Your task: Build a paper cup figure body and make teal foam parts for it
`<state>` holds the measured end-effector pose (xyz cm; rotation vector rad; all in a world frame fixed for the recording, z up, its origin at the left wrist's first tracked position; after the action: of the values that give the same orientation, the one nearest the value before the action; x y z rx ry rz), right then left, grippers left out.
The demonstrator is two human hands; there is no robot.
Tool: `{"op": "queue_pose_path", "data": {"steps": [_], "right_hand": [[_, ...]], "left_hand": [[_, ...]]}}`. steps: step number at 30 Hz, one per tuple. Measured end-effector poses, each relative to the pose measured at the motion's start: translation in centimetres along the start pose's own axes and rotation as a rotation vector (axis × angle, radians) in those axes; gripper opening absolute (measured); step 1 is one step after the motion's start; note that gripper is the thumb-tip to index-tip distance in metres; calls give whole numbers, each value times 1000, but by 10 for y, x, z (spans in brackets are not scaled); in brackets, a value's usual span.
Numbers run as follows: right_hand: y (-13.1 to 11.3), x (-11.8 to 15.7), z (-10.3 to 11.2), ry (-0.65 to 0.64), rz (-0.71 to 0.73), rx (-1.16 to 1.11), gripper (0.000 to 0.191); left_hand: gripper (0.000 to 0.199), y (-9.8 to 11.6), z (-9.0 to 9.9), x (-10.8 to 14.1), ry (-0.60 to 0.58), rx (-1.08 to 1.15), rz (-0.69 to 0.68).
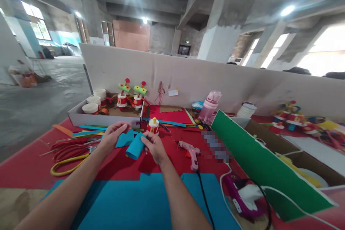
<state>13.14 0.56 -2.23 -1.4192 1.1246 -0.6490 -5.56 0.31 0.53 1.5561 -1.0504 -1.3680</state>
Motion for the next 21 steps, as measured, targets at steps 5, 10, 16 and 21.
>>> {"op": "queue_pose_path", "data": {"steps": [5,10,16,21], "right_hand": [[1,2,-2,-46,-18,8,30],[-1,-4,0,77,69,49,30],[-6,0,-6,235,280,432,28],[-3,5,-13,213,391,774,31]], "left_hand": [[29,-3,-10,8,-381,86,218],[26,-6,-5,8,-418,115,258],[21,6,5,0,-211,-317,-21],[20,1,0,1,-226,-445,-125]]}}
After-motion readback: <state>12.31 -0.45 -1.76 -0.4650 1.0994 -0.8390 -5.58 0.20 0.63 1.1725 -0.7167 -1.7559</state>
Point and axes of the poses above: each hand's wrist, its own x-axis away from the middle knuckle, its own z-axis out of the back of the hand, y = z × x, the point moved 1 cm from there along -x, towards the middle knuckle
